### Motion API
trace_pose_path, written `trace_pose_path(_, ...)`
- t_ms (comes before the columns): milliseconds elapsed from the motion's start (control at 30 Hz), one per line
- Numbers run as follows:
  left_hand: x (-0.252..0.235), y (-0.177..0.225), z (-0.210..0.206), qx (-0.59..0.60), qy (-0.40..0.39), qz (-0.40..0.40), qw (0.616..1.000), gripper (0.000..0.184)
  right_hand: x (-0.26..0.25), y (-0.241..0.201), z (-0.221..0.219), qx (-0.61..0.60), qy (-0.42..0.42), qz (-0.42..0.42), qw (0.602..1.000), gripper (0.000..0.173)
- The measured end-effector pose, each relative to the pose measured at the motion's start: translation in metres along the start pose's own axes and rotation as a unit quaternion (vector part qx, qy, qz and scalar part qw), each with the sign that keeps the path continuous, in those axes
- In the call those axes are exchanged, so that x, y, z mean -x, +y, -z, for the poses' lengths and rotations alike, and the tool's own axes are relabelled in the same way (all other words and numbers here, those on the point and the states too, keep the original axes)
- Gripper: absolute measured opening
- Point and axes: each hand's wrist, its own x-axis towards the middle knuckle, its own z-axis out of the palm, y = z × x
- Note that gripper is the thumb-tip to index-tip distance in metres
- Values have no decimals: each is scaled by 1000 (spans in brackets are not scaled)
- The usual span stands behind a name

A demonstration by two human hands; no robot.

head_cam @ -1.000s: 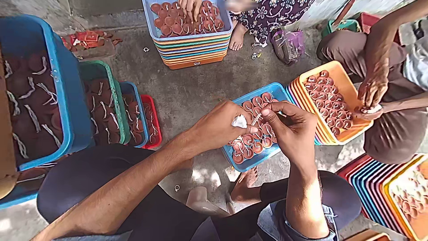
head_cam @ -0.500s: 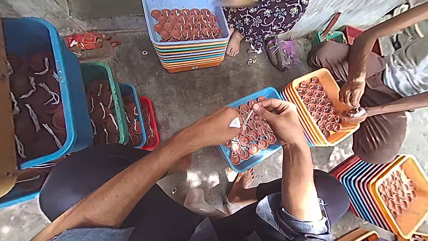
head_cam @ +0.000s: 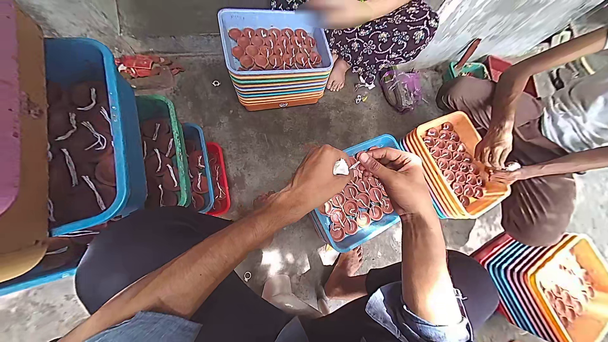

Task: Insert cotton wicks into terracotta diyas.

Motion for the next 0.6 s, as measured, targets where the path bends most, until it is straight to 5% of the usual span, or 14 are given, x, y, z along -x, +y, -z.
trace_pose_path(233, -2, -7, 11, -37, -51, 52, 997, 17, -12, 27, 17, -41, 94, -76, 992, 10)
trace_pose_path(400, -4, -8, 17, 20, -9, 92, 995, 23, -22, 83, 5, -35, 111, -167, 979, 8)
trace_pose_path(600, -10, -6, 24, 154, 35, 146, 977, 33, -33, 159, -19, 120, 115, -175, 970, 19)
